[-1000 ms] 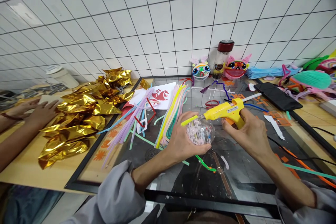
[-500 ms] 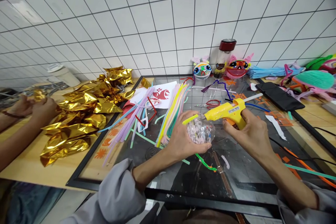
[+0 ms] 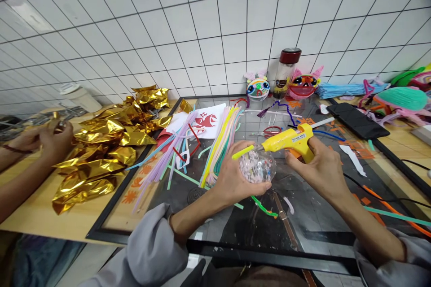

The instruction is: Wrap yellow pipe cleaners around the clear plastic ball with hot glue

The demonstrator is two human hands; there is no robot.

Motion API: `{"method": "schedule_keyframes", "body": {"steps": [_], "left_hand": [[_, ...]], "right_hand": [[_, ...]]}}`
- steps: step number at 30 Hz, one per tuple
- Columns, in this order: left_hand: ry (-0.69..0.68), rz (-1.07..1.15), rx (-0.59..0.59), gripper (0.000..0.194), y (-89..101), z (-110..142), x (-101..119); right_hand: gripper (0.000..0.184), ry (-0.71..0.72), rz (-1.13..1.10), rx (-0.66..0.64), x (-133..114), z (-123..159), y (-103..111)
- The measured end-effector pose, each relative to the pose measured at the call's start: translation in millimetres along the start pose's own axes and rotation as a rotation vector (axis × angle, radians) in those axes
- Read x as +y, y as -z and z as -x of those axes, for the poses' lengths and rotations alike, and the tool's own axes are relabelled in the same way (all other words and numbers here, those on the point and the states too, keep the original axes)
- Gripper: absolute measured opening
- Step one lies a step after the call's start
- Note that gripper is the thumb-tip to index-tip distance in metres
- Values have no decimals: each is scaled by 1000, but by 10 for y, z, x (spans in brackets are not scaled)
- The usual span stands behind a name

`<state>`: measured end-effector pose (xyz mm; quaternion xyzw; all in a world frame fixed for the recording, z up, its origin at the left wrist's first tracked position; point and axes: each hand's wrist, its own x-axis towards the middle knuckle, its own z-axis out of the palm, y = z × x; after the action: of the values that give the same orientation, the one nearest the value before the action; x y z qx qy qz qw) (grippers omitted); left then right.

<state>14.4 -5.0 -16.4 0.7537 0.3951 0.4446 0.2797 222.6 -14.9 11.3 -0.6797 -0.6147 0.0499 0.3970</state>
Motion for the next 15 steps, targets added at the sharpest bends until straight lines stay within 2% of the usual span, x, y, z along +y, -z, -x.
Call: {"method": "schedule_keyframes", "body": {"steps": [11, 15], "left_hand": [[12, 16, 12, 74, 33, 7, -11], [7, 16, -18, 78, 30, 16, -9]], "right_hand": [[30, 22, 15, -6, 23, 42, 2], [33, 14, 22, 11, 22, 27, 1]]}}
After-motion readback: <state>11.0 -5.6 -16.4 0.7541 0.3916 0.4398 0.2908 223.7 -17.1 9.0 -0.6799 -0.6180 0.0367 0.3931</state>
